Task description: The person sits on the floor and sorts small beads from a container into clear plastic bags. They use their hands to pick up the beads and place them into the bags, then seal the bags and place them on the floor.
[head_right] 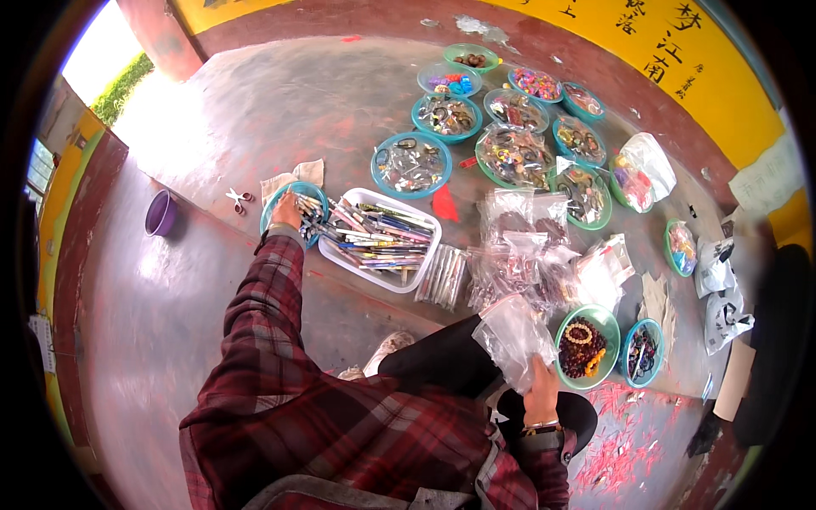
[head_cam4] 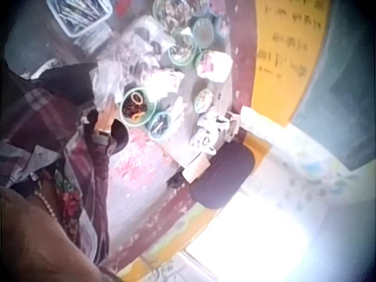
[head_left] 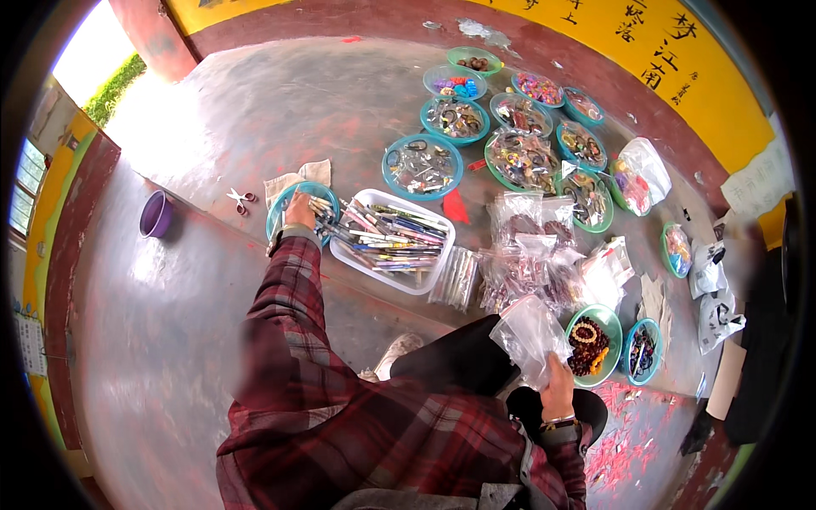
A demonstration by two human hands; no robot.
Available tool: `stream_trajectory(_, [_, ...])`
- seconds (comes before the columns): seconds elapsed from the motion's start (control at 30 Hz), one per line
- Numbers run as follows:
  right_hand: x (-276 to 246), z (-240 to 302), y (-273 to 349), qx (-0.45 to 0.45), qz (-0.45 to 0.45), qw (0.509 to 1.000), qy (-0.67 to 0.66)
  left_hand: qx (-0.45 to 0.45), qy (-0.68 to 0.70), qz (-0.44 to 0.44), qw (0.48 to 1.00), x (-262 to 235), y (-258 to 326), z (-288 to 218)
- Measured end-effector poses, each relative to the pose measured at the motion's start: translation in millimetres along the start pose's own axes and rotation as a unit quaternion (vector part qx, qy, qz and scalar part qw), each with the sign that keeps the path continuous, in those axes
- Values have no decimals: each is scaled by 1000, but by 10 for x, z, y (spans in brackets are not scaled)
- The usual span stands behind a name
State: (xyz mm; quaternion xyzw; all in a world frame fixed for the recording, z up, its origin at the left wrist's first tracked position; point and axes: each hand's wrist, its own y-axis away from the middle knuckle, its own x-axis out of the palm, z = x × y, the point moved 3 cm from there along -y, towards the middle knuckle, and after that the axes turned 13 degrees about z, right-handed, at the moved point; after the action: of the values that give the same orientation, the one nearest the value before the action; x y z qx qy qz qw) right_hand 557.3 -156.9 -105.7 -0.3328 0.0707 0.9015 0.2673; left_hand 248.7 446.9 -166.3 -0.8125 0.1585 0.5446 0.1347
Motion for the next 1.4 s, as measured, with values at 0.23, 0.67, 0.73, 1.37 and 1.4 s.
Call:
stream_trajectory(0.23, [73,-15,-54,251,-100,791,-549,46,-1,-107,993,-83,291,-451])
stream_trajectory(0.67, [-87,11,-4,183,-121,845,-489,153,204,241,936,1558,2541,-2146])
stream_trajectory(0.73, [-63,-88,6,223,-122,769,-586,76,202,237,947,1725,2563,-2205])
stream_trajectory(1.37, [-158,-72,62,244,-90,761,-595,-195,282,297,891,2350,2170,-2621])
stream_trajectory(1.4, [-163,-26,43,247,-81,759,-597,-167,268,349,882,2595,2050,-2476])
